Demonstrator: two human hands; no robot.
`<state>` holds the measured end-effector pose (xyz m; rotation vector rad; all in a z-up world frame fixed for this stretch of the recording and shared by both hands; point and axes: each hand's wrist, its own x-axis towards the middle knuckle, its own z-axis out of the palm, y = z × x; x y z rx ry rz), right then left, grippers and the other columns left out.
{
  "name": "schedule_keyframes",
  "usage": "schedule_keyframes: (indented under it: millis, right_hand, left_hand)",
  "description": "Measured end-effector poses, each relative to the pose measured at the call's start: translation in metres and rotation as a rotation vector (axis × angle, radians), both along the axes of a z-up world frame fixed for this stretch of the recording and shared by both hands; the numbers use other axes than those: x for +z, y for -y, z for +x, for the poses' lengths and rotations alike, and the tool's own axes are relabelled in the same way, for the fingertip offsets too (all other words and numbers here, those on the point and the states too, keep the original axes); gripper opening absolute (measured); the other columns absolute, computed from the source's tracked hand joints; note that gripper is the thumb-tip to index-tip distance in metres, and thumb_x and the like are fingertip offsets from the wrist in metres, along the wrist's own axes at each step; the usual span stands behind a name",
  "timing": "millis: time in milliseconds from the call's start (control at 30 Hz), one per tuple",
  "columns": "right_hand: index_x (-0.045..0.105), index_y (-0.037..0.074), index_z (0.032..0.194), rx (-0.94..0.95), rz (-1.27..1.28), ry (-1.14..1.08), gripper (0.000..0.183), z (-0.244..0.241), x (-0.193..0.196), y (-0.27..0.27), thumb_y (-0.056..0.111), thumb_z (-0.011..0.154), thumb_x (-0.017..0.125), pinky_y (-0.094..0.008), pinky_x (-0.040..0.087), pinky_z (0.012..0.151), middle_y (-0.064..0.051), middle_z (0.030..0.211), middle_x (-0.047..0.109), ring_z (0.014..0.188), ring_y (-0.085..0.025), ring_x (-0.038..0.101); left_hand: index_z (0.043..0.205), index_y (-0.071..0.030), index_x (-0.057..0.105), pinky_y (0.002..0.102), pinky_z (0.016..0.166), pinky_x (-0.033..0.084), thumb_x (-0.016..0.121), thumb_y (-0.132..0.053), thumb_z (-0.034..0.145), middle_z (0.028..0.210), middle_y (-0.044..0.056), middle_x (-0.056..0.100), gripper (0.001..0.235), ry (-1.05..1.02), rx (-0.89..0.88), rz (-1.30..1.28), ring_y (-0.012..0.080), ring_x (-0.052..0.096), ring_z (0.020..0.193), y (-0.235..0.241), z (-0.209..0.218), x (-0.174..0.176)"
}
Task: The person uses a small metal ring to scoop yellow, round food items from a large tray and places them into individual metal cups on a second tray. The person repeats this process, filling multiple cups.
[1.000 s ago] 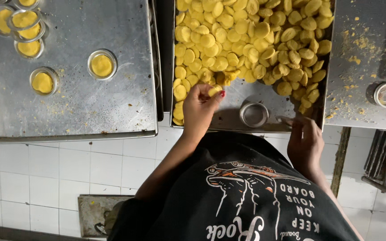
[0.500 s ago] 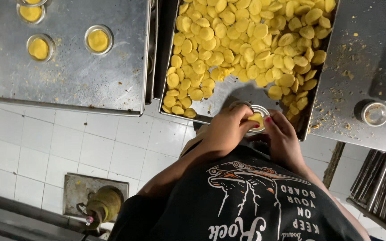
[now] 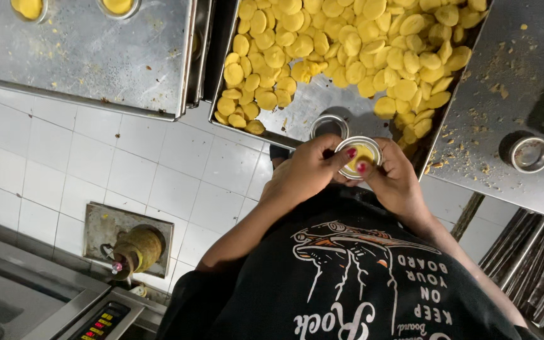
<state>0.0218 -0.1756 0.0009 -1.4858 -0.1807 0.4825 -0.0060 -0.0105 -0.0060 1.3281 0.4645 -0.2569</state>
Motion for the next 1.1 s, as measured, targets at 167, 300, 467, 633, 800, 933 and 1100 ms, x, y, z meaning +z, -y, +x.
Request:
schedule_keyframes:
  millis: [167, 300, 467, 633, 800, 933, 1100]
  right_hand:
    - [0.056, -0.006, 0.127, 0.043, -0.139, -0.024, 0.033, 0.004, -0.041, 0.025, 0.001, 0.096, 0.065, -0.035, 0.059, 0.061, -0.023, 0.085, 0.070, 0.064, -0.022, 0.068]
    - [0.051, -0.007, 0.139, 0.064, -0.252, 0.013, 0.042, 0.016, -0.031, 0.021, 0.023, 0.109, 0.051, -0.036, 0.057, 0.061, -0.025, 0.106, 0.066, 0.070, -0.024, 0.063]
    - [0.052, -0.008, 0.144, 0.137, -0.609, 0.489, 0.066, 0.029, -0.016, -0.013, 0.013, 0.088, 0.080, -0.052, 0.053, 0.081, -0.031, 0.125, 0.049, 0.098, -0.046, 0.062]
    - [0.030, 0.008, 0.159, 0.414, -0.964, 0.486, 0.094, 0.029, -0.020, -0.046, 0.044, 0.086, 0.077, -0.067, 0.034, 0.112, -0.026, 0.160, 0.024, 0.139, -0.054, 0.036]
    - [0.045, 0.006, 0.153, 0.270, -1.021, 0.445, 0.088, 0.025, -0.035, -0.054, 0.034, 0.078, 0.083, -0.068, 0.043, 0.107, -0.022, 0.156, 0.033, 0.132, -0.050, 0.050]
    - [0.047, 0.009, 0.148, 0.212, -0.951, 0.418, 0.090, 0.022, -0.027, -0.055, 0.037, 0.072, 0.087, -0.070, 0.045, 0.103, -0.017, 0.159, 0.033, 0.136, -0.049, 0.049]
    - [0.047, 0.003, 0.133, -0.450, -0.797, 0.651, 0.081, 0.000, -0.056, -0.035, 0.015, 0.072, 0.099, -0.053, 0.052, 0.090, -0.020, 0.115, 0.055, 0.103, -0.045, 0.064]
  left_hand:
    - [0.098, 0.000, 0.070, 0.035, 0.052, 0.065, 0.068, -0.014, 0.096, 0.077, 0.022, 0.071, 0.014, -0.027, -0.019, 0.076, 0.0333, 0.073, 0.062, 0.007, -0.003, -0.005]
    - [0.102, -0.011, 0.072, 0.050, 0.069, 0.062, 0.068, -0.030, 0.092, 0.086, 0.020, 0.075, 0.022, -0.068, -0.487, 0.515, 0.0403, 0.074, 0.090, -0.014, -0.002, -0.001]
    - [0.110, 0.007, 0.066, 0.040, 0.057, 0.068, 0.068, -0.035, 0.093, 0.089, 0.026, 0.070, 0.045, -0.084, -0.044, 0.347, 0.0352, 0.076, 0.067, -0.100, 0.017, 0.060]
    - [0.127, 0.005, 0.064, 0.041, 0.098, 0.065, 0.060, -0.021, 0.096, 0.114, 0.018, 0.070, 0.042, 0.222, 0.896, -0.091, 0.0285, 0.072, 0.103, -0.169, 0.045, 0.088]
    - [0.124, -0.007, 0.065, 0.030, 0.088, 0.056, 0.052, -0.005, 0.105, 0.113, 0.010, 0.063, 0.023, 0.336, 0.394, 0.624, 0.0205, 0.064, 0.102, -0.160, 0.043, 0.031]
    - [0.124, -0.005, 0.066, 0.038, 0.078, 0.063, 0.056, 0.002, 0.095, 0.111, 0.015, 0.068, 0.032, 0.513, -0.057, 0.837, 0.0346, 0.071, 0.100, -0.144, 0.055, -0.040]
    - [0.104, -0.009, 0.065, 0.039, 0.082, 0.053, 0.077, -0.002, 0.078, 0.098, 0.006, 0.059, 0.029, 0.682, -0.382, 1.335, 0.0324, 0.061, 0.092, -0.146, 0.064, -0.082]
